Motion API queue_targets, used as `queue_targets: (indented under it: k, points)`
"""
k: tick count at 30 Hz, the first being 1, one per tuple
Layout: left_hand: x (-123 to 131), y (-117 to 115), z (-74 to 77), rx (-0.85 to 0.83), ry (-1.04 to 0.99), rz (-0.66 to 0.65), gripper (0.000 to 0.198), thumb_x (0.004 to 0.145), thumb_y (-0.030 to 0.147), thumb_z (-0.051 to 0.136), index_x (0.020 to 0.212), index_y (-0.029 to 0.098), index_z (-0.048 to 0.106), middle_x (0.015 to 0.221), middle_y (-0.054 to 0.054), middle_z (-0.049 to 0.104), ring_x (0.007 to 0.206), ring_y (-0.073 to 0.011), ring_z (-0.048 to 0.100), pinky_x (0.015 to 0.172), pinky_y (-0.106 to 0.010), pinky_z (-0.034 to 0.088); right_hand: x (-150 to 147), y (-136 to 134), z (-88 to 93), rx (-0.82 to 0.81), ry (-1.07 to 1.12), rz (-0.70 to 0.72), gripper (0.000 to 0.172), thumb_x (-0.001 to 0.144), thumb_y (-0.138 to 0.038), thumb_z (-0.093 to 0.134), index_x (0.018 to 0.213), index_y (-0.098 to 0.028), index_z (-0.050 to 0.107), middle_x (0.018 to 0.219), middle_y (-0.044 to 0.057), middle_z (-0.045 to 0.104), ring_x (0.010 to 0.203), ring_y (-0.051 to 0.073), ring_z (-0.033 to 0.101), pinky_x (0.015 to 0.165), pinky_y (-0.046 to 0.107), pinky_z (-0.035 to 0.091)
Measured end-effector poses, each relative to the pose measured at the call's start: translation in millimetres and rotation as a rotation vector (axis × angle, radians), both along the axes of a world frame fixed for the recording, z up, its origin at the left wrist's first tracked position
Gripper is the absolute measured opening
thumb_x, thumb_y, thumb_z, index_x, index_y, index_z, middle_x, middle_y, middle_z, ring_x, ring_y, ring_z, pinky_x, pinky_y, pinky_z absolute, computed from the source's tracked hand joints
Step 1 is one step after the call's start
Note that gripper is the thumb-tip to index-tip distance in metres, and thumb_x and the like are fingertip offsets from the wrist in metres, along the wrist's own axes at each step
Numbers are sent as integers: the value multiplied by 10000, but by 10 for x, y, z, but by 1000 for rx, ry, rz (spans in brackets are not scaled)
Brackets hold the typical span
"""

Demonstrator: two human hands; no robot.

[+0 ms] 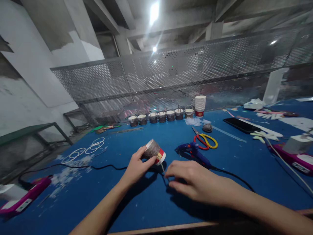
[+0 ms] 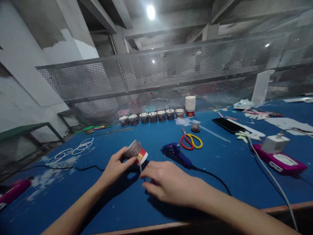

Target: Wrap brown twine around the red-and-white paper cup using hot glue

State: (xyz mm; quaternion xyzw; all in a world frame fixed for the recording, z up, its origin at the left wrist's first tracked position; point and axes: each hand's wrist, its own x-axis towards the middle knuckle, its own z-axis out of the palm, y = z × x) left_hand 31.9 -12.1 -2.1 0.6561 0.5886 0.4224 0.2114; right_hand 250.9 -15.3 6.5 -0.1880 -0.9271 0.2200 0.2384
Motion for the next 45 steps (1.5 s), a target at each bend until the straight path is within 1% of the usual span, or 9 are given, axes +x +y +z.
queue_targets:
  k: [3,5,10,13,16,19,26,33,45]
  points:
    - [3,-2,0,3,-27,12,143,713,313,606,748,175,616,654,20,550,726,-179,550,693,-277,426,223,-137,121,-63,-90,132,178,918,-209,536,1040,-199,665,987,50,683,920,166,621,829,251,457]
    - [2,-2,-4,16,-45,-1,132,719,312,606,741,182,616,654,19,551,714,-177,547,696,-286,430,399,-147,165,-99,-34,58,179,932,-236,509,994,-205,674,925,35,698,854,150,637,795,238,470]
    - [-14,0,-12,55,-81,-32,96,714,294,600,728,201,618,649,14,557,682,-175,538,681,-304,439,812,184,113,-137,268,-552,330,868,-442,489,706,-194,635,585,12,611,543,152,565,543,256,449]
    - [-22,-1,-13,92,-82,-34,101,703,294,590,739,204,618,662,12,565,667,-170,531,672,-310,440,922,439,10,-224,249,-792,250,786,-386,489,739,-188,635,645,35,643,591,179,585,561,273,458]
    - [-17,-2,-16,97,-78,-46,115,691,287,586,761,199,611,692,5,583,674,-170,534,679,-316,439,851,578,-107,-329,14,-696,282,679,-262,557,921,-167,664,881,71,699,729,203,629,640,278,480]
    - [-6,6,-32,87,-68,-58,135,674,276,602,778,190,602,717,0,591,690,-170,545,678,-308,440,648,633,-196,-400,-90,-543,359,688,-267,584,1018,-140,647,858,73,689,700,191,618,595,261,464]
    - [-31,38,-77,70,7,-45,186,683,296,611,806,156,616,738,-15,595,700,-172,553,672,-298,455,273,757,-326,-538,26,-545,136,746,-289,539,673,-175,539,544,-31,491,511,122,452,482,235,334]
    - [-32,41,-125,59,43,-20,174,713,272,600,847,166,630,794,-28,635,764,-186,604,722,-295,477,243,447,-385,-454,318,-385,212,809,-395,534,779,-186,519,616,-29,498,545,121,464,509,237,365]
    - [55,44,-146,108,152,1,137,717,250,579,809,170,642,790,-21,615,743,-168,576,704,-282,455,195,255,-362,-232,335,-314,252,851,-392,529,739,-167,549,643,8,562,537,112,442,511,230,353]
